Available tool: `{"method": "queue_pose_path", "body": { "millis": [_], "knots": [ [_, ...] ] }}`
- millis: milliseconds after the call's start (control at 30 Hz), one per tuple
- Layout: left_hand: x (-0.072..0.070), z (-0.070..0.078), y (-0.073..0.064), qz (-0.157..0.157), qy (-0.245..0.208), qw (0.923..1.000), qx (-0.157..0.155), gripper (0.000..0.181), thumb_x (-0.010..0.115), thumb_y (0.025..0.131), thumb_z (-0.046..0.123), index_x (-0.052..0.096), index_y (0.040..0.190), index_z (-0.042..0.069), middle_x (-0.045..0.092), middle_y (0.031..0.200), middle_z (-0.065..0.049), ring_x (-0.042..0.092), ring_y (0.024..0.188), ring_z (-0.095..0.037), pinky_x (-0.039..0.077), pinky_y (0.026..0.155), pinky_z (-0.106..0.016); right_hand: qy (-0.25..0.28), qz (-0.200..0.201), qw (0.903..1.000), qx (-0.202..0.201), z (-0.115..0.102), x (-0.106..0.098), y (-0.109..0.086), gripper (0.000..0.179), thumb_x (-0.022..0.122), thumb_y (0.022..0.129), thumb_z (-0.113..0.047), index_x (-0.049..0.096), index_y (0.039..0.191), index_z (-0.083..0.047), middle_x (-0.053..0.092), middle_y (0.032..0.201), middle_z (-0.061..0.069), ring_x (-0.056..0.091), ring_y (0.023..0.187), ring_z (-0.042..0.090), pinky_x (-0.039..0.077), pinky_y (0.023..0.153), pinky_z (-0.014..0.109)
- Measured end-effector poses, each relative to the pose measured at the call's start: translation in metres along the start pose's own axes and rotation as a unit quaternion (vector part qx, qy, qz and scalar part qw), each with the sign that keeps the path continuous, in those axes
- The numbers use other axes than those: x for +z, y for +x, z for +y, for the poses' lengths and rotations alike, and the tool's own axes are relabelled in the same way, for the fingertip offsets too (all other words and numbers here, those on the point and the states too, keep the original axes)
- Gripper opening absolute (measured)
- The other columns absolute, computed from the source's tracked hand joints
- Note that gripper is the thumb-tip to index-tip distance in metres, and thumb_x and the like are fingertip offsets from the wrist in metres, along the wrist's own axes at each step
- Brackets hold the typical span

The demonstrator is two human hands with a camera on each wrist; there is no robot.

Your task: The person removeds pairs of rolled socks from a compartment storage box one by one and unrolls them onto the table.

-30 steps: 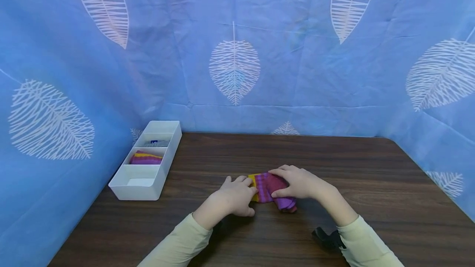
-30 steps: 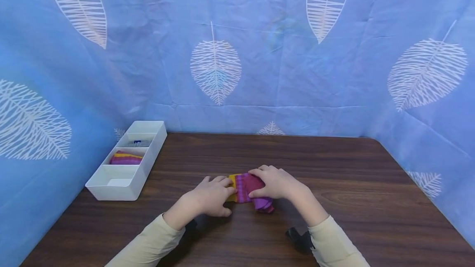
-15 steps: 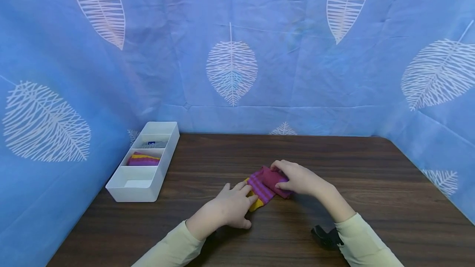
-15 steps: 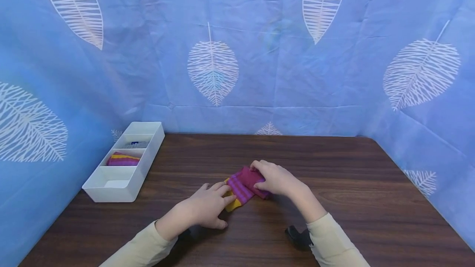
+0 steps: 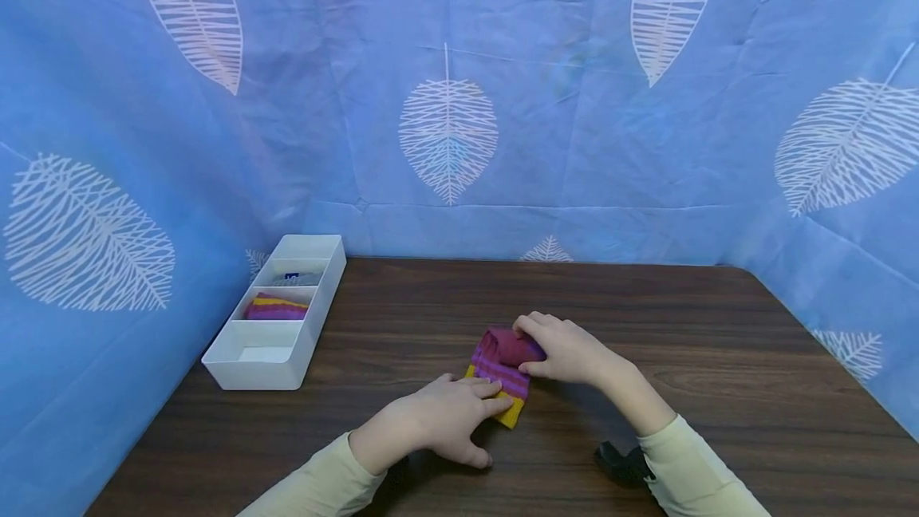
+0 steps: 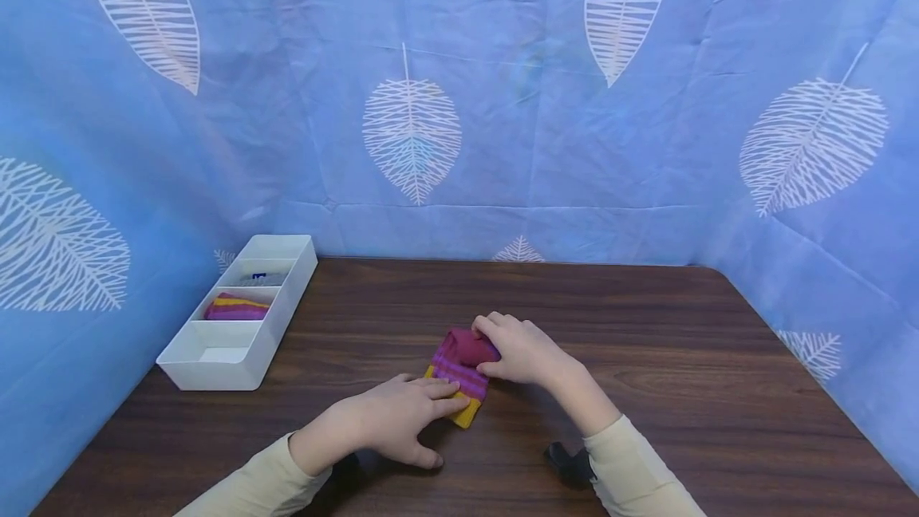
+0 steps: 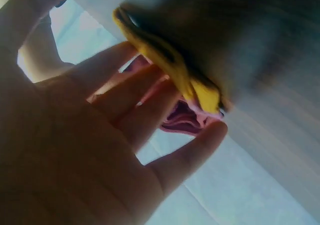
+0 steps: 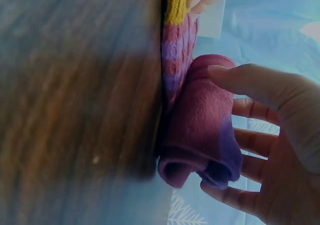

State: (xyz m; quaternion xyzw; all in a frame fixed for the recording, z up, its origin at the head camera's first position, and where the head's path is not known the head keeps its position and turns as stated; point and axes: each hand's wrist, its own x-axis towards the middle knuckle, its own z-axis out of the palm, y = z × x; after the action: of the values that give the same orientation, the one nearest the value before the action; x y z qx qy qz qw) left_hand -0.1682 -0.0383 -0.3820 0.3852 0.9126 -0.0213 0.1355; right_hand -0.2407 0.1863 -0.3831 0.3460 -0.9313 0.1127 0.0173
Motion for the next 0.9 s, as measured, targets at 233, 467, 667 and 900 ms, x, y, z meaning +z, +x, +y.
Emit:
{"method": "queue_pose_path", "body": {
  "millis": [233,467,667,900],
  "knots": [
    [-0.001,-0.003,-0.002,0.012,-0.027,0.9989,0.035,0.069,0.065,0.086,0.056,0.044,0.147,0.031,0.042,0.153,0.008,0.041,0.141,-0.013,0.043,0.105,-0.055,-0.032,-0.019,0.9992,0.017,-0.008,-0.001,0.008,0.042,0.082,0.079,-0.03,0.051,0.103,-0.017,0.056,0.095,-0.002,0.048,0.075,0.01,0.039,0.063,0.028],
    [0.0,-0.004,-0.001,0.013,-0.035,0.9986,0.037,0.065,0.064,0.087,0.054,0.047,0.145,0.031,0.045,0.15,0.009,0.043,0.139,-0.013,0.042,0.106,-0.054,-0.061,-0.044,0.9964,0.038,-0.008,-0.002,0.02,0.049,0.081,0.079,-0.03,0.053,0.115,-0.016,0.062,0.105,0.002,0.056,0.085,0.015,0.046,0.071,0.035],
    [0.001,-0.005,0.001,0.014,-0.034,0.9986,0.038,0.064,0.064,0.087,0.054,0.047,0.145,0.031,0.047,0.149,0.01,0.044,0.138,-0.012,0.043,0.106,-0.051,-0.061,-0.05,0.9954,0.055,0.002,-0.001,0.03,0.046,0.08,0.08,-0.03,0.053,0.115,-0.017,0.062,0.106,0.001,0.059,0.089,0.016,0.048,0.073,0.038],
    [0.001,-0.006,0.003,0.018,-0.028,0.9985,0.043,0.064,0.064,0.088,0.054,0.048,0.144,0.03,0.047,0.149,0.009,0.045,0.138,-0.012,0.043,0.106,-0.05,-0.05,-0.045,0.9962,0.054,0.01,-0.001,0.039,0.044,0.079,0.081,-0.03,0.054,0.116,-0.017,0.063,0.106,0.002,0.057,0.084,0.014,0.047,0.07,0.036]
  ]
}}
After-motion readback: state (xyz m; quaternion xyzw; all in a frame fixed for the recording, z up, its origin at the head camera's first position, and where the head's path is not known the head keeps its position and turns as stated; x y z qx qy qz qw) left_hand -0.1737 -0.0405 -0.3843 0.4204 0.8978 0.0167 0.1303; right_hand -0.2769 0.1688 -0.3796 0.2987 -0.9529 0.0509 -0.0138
